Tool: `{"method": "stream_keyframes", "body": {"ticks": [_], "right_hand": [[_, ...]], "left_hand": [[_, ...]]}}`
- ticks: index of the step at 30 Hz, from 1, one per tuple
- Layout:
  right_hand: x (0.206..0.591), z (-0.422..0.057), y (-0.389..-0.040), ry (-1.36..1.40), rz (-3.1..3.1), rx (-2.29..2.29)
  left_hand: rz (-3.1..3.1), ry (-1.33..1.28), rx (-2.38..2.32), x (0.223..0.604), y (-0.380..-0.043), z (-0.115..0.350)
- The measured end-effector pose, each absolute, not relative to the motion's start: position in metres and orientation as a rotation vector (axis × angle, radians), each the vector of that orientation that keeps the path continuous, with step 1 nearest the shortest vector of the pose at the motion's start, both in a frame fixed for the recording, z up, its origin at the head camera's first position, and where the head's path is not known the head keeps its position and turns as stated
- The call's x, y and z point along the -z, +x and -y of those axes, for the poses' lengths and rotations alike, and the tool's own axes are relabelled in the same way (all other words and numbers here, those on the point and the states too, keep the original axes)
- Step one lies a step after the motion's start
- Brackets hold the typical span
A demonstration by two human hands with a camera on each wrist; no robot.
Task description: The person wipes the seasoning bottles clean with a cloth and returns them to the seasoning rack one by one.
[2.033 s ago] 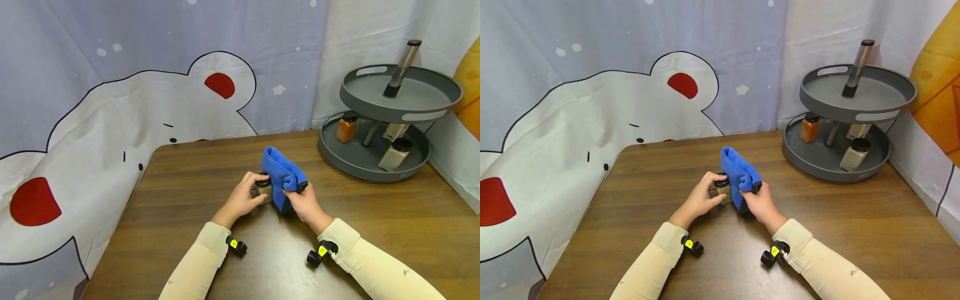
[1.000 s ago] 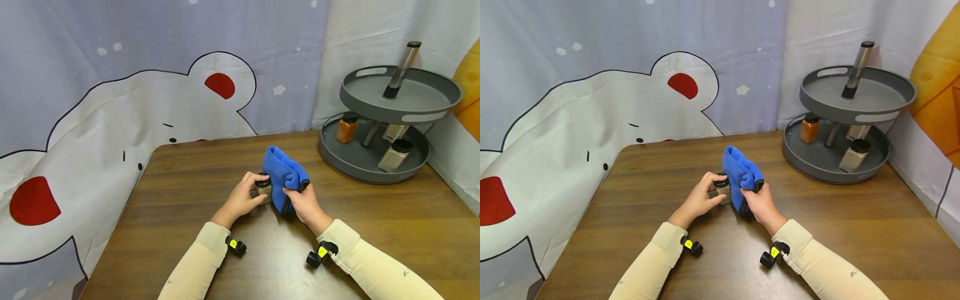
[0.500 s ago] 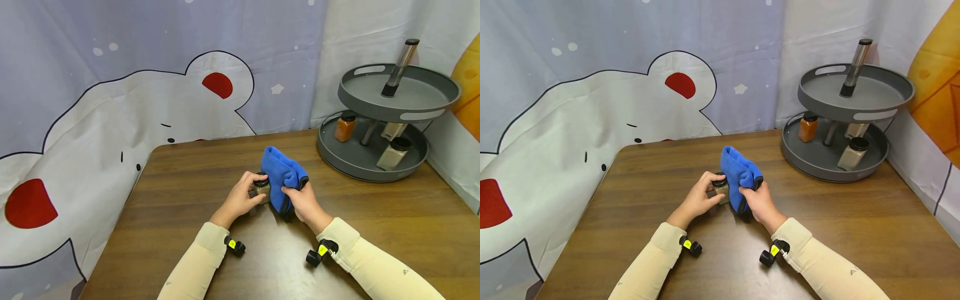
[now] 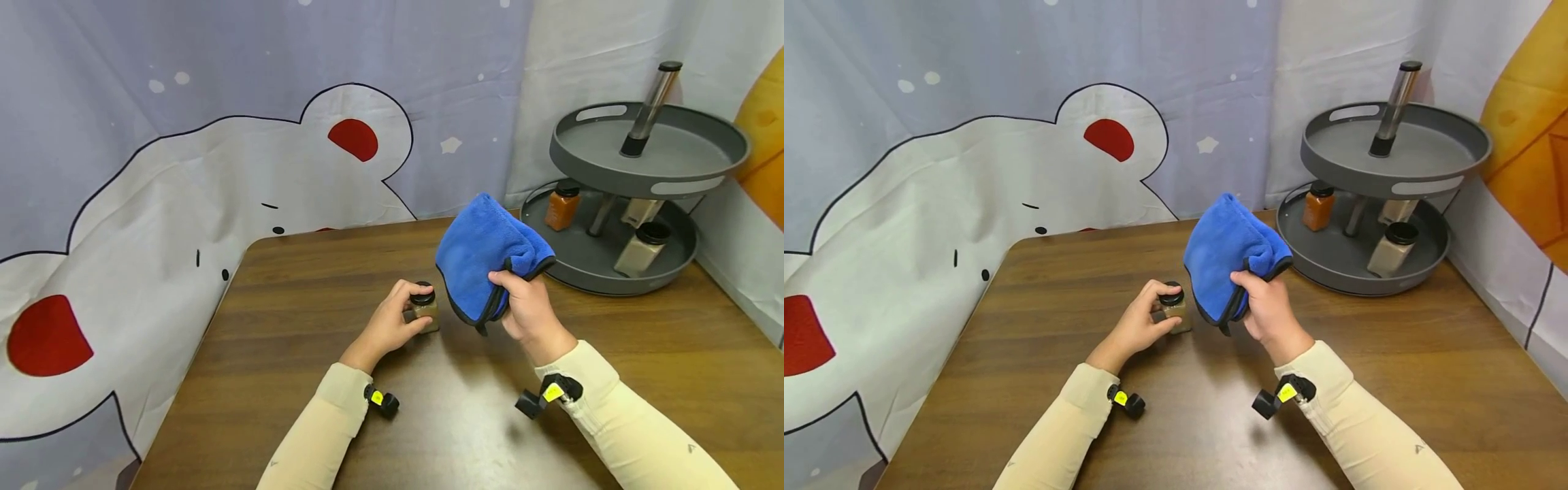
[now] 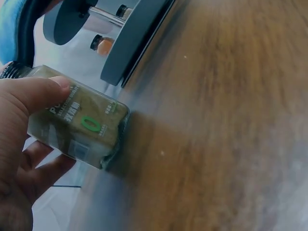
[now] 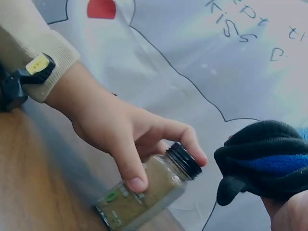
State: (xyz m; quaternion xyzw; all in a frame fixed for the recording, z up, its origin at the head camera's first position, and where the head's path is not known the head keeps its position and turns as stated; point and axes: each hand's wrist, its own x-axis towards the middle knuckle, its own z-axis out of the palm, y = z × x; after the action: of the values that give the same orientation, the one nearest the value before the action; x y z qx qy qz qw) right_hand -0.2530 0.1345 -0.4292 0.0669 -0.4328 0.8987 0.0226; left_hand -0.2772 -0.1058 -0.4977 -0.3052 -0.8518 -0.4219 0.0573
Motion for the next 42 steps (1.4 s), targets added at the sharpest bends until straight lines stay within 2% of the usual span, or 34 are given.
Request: {"method": "stream_keyframes", "body": {"ticks": [8, 15, 19, 28, 42], "right_hand": [[0.426, -0.142, -0.256, 0.171, 1.339, -2.767], [0.419, -0.147, -0.257, 0.118, 1.363, -2.754], [0.417, -0.149, -0.257, 0.093, 1.365, -2.749], [0.417, -0.147, -0.257, 0.09, 1.364, -2.749], [0.426, -0.145, -0.26, 0.05, 1.391, -2.742]], "left_hand": [[2.76, -0.803, 1.093, 0.475, -0.27, 0.102], [2.879, -0.197, 0.814, 0.439, -0.254, 0.069], [2.94, -0.005, 0.679, 0.434, -0.252, 0.049], [2.831, 0.036, 0.665, 0.45, -0.253, 0.036], [2.873, -0.126, 0.904, 0.447, -0.254, 0.053]]}}
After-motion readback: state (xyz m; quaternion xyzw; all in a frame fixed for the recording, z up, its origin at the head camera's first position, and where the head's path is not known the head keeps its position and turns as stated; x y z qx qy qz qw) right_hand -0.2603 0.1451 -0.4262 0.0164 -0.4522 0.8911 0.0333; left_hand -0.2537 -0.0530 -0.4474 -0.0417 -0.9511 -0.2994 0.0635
